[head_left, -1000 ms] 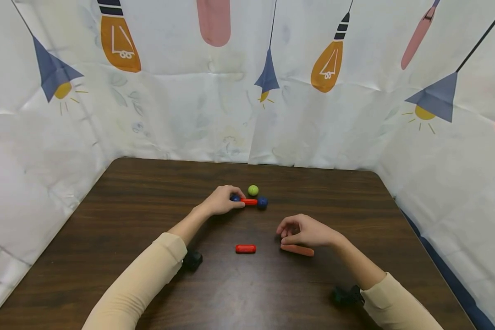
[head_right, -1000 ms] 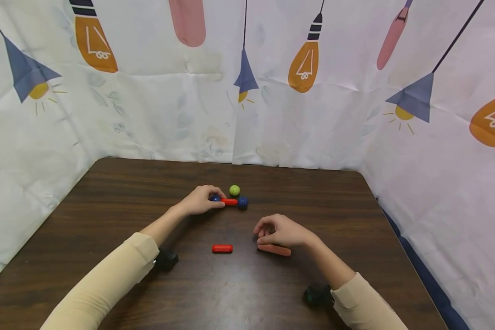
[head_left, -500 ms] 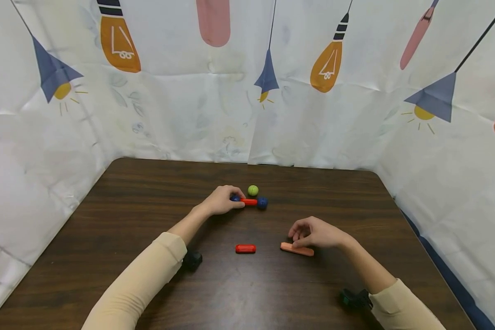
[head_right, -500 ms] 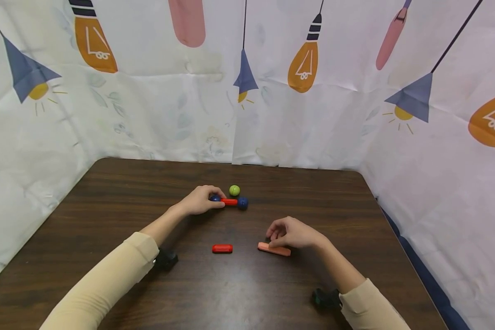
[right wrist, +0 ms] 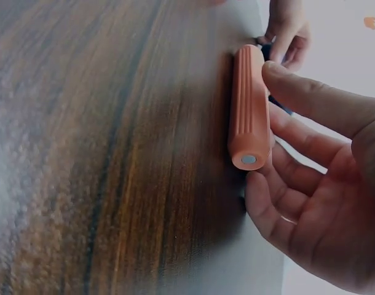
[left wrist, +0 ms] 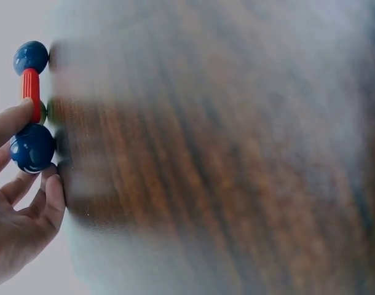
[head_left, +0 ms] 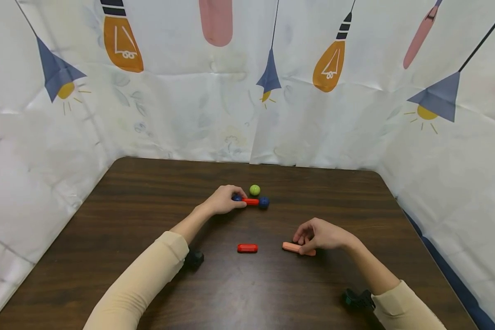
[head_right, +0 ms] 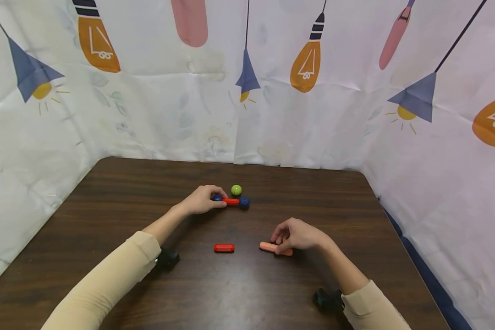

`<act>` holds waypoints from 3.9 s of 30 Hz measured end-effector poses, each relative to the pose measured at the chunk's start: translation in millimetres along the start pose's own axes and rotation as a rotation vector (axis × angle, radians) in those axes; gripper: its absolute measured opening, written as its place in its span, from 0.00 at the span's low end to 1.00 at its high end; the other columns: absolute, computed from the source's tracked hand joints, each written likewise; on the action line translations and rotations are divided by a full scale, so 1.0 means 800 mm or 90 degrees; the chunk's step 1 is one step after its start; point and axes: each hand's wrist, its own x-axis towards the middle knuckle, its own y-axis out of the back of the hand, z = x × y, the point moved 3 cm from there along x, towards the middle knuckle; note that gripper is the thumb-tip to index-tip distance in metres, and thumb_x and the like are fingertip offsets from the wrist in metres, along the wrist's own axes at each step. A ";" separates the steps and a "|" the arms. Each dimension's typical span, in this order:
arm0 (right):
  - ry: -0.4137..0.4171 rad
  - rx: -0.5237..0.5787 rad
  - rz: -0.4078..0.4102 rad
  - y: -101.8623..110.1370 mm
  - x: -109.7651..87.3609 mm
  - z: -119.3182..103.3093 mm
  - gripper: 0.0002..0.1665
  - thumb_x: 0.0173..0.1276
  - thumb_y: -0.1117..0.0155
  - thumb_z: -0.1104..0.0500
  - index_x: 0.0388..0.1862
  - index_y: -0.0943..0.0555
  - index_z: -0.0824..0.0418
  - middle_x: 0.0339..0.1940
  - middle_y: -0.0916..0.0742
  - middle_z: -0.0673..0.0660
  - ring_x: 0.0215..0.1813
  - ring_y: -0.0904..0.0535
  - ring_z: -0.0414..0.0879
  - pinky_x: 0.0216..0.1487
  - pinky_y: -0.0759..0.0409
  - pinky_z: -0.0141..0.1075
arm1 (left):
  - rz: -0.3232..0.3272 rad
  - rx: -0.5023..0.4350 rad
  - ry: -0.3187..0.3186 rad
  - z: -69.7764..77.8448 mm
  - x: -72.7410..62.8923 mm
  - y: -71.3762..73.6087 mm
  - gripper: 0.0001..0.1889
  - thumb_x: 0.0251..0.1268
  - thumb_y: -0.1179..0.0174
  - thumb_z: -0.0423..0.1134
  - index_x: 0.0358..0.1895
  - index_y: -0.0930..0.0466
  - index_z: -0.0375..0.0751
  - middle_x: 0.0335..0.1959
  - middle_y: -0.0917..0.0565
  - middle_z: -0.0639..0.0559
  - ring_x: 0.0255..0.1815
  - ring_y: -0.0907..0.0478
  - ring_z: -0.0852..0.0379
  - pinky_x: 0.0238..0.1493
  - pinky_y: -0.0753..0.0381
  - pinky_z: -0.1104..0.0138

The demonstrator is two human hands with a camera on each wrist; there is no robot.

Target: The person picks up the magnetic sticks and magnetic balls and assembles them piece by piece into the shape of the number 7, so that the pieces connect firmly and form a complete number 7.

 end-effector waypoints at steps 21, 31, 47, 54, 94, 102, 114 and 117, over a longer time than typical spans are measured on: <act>0.005 -0.019 -0.006 -0.005 0.000 -0.008 0.05 0.68 0.28 0.62 0.41 0.12 0.61 0.28 0.15 0.52 0.28 0.22 0.45 0.31 0.24 0.35 | 0.001 0.011 -0.006 0.002 0.001 0.001 0.09 0.70 0.31 0.41 0.48 0.12 0.44 0.43 0.16 0.52 0.42 0.25 0.53 0.48 0.24 0.58; 0.006 -0.034 0.033 0.000 0.006 -0.007 0.06 0.71 0.31 0.60 0.43 0.13 0.60 0.32 0.14 0.50 0.34 0.20 0.46 0.38 0.22 0.39 | 0.000 0.008 0.000 0.001 0.001 0.000 0.09 0.70 0.31 0.42 0.49 0.13 0.45 0.44 0.16 0.52 0.41 0.25 0.53 0.46 0.25 0.59; 0.004 0.059 0.040 -0.006 0.027 -0.012 0.09 0.73 0.34 0.60 0.46 0.15 0.65 0.33 0.14 0.54 0.34 0.18 0.46 0.37 0.18 0.38 | 0.004 0.013 0.000 0.001 0.001 0.000 0.09 0.70 0.32 0.42 0.49 0.13 0.45 0.44 0.16 0.52 0.43 0.24 0.52 0.50 0.24 0.57; -0.022 0.094 0.053 -0.008 0.036 -0.012 0.14 0.75 0.36 0.59 0.51 0.17 0.68 0.37 0.14 0.55 0.37 0.18 0.47 0.41 0.17 0.41 | 0.002 0.009 0.001 0.000 0.001 0.000 0.09 0.70 0.32 0.42 0.49 0.13 0.45 0.43 0.16 0.53 0.42 0.25 0.53 0.48 0.24 0.58; -0.063 0.432 0.069 -0.035 0.081 -0.021 0.20 0.76 0.39 0.62 0.58 0.25 0.77 0.40 0.17 0.58 0.42 0.16 0.46 0.52 0.16 0.44 | -0.001 0.012 0.006 0.000 0.004 -0.001 0.09 0.70 0.31 0.42 0.49 0.13 0.45 0.43 0.16 0.53 0.42 0.24 0.53 0.48 0.24 0.58; -0.104 0.506 0.092 -0.038 0.085 -0.026 0.23 0.77 0.39 0.63 0.62 0.28 0.78 0.42 0.15 0.60 0.43 0.15 0.48 0.52 0.16 0.42 | -0.004 0.010 0.010 -0.001 0.004 -0.001 0.09 0.70 0.31 0.42 0.49 0.13 0.45 0.43 0.16 0.53 0.41 0.25 0.53 0.47 0.24 0.58; -0.124 0.542 0.092 -0.046 0.095 -0.030 0.23 0.78 0.41 0.65 0.64 0.28 0.79 0.43 0.13 0.61 0.44 0.13 0.48 0.53 0.16 0.42 | -0.001 0.012 0.011 0.000 0.003 -0.001 0.09 0.70 0.32 0.42 0.49 0.13 0.45 0.43 0.16 0.53 0.42 0.24 0.53 0.48 0.24 0.58; -0.123 0.549 0.091 -0.046 0.097 -0.032 0.23 0.78 0.41 0.65 0.64 0.28 0.80 0.43 0.13 0.61 0.43 0.13 0.48 0.53 0.16 0.41 | -0.001 0.013 0.014 0.000 0.003 0.000 0.09 0.70 0.31 0.42 0.49 0.13 0.45 0.43 0.16 0.53 0.42 0.24 0.53 0.48 0.24 0.58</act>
